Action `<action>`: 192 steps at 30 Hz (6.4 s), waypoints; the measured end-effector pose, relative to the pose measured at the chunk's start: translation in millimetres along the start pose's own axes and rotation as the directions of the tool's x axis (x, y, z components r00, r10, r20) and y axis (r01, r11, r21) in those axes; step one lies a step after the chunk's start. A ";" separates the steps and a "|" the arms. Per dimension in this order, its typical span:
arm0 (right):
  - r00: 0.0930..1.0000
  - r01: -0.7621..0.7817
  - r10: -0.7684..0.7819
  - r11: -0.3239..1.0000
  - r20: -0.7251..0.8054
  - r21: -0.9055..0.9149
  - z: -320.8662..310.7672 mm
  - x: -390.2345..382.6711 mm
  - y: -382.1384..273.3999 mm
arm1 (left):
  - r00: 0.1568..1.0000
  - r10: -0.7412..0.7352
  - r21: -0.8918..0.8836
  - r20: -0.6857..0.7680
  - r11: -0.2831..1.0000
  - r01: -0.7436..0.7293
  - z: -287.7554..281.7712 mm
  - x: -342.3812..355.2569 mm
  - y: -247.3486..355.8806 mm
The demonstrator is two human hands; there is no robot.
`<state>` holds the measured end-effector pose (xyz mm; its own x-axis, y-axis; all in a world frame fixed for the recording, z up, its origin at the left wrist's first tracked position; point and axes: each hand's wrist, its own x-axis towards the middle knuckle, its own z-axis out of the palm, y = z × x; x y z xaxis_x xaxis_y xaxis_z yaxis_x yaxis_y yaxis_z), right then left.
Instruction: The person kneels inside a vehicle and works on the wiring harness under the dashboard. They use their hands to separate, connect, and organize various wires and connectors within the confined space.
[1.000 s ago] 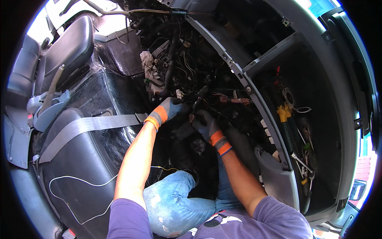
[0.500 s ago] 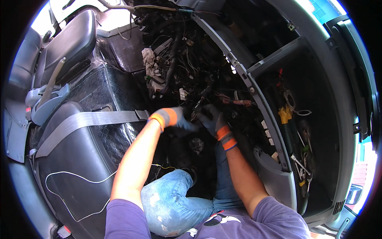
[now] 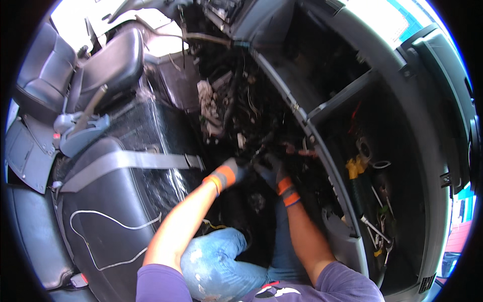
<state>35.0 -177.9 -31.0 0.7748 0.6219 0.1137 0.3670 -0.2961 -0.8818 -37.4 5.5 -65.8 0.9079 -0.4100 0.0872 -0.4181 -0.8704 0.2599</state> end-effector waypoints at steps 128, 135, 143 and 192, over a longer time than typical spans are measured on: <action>0.976 -0.203 0.193 0.974 0.101 0.100 -10.7 2.6 -7.9 | 0.949 -0.256 -0.920 0.186 0.294 0.260 -57.2 22.0 -16.4; 0.960 -0.218 0.201 0.973 0.193 0.071 -18.6 5.6 -16.5 | 0.895 -0.295 -0.883 0.335 0.234 0.407 -27.9 10.6 3.8; 0.963 -0.230 0.266 0.881 0.032 -0.414 -12.0 -7.2 -17.0 | 0.875 -0.304 -0.899 0.377 0.109 0.425 -63.9 4.9 -9.8; 0.978 -0.198 0.165 0.925 -0.127 -0.323 -3.5 2.3 -51.4 | 0.814 -0.575 -0.996 -0.080 0.080 -0.042 -28.2 33.2 -21.8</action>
<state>19.7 -163.8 16.2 0.8838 0.4673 0.0237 0.3525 -0.6316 -0.6906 2.7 18.5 -41.4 0.9821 0.1885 -0.0015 -0.0406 0.2192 0.9748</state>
